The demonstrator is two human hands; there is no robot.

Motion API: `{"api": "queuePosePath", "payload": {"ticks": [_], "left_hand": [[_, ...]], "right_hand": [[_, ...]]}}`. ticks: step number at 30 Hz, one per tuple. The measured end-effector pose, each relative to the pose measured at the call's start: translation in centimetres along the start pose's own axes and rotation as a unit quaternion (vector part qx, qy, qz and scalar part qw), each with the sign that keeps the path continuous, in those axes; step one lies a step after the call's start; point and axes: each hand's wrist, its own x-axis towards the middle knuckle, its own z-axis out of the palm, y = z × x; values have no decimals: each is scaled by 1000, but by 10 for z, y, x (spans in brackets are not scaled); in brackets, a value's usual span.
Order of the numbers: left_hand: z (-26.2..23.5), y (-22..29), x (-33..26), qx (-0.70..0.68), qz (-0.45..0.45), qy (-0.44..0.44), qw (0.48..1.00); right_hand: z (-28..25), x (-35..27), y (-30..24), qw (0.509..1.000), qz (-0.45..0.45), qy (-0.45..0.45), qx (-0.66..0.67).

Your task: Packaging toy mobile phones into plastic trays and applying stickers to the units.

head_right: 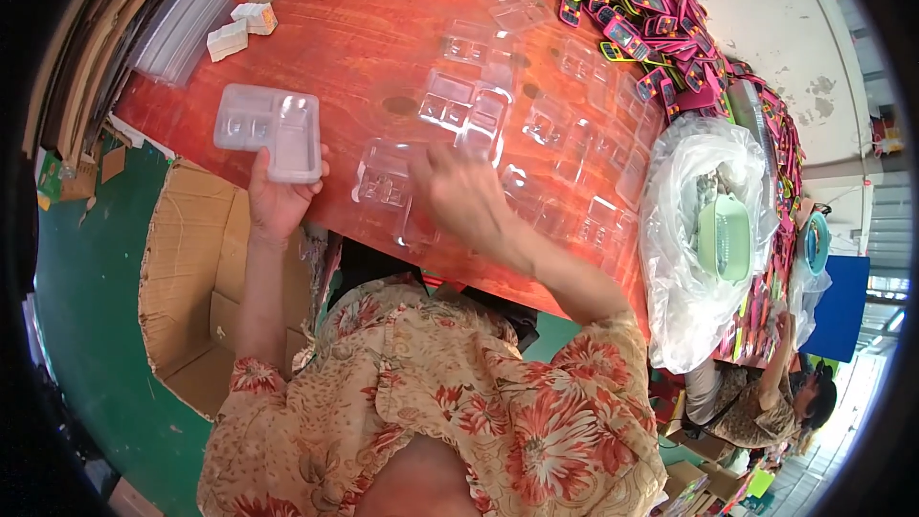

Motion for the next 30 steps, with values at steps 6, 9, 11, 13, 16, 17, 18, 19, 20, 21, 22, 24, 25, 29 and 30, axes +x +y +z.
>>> {"api": "queuePosePath", "payload": {"ticks": [6, 9, 11, 13, 16, 17, 18, 19, 20, 21, 22, 24, 25, 29, 30], "left_hand": [[13, -47, 10, 24, -84, -8, 996], [16, -69, 6, 21, -106, -8, 994], [23, -73, 7, -4, -127, 9, 992], [33, -73, 9, -17, -131, 1, 991], [38, -68, 12, -33, -128, -21, 991], [39, -66, 11, -39, -122, -32, 991], [41, -64, 11, -35, -121, -38, 991], [41, -62, 10, -32, -108, -24, 993], [41, -60, 8, -27, -94, -9, 995], [35, -57, 6, -44, -93, 0, 995], [34, -54, 5, -38, -86, -1, 996], [33, -47, 5, -47, -69, 29, 996], [31, -40, 10, -31, -88, -45, 995], [27, -26, 29, -72, -58, -16, 996], [29, -25, 37, -74, -64, -26, 995]], "right_hand": [[46, 58, 98, 988, 53, 100, -106], [51, 57, 110, 987, 140, 10, -78], [50, 54, 109, 986, 156, 12, -57], [49, 50, 121, 986, 94, 105, -87], [32, 69, 145, 975, 169, 127, 63], [34, 78, 155, 969, 138, 206, -7], [35, 88, 170, 967, 137, 212, -10], [39, 100, 185, 959, 153, 236, -26], [44, 110, 199, 950, 167, 260, -40], [51, 123, 209, 950, 194, 236, -67], [60, 130, 225, 950, 188, 243, -64], [80, 133, 264, 968, 213, 117, -68], [86, 132, 281, 972, 192, 119, -69], [71, 109, 330, 985, 112, 59, -114], [69, 97, 350, 986, 114, 11, -120]]}}
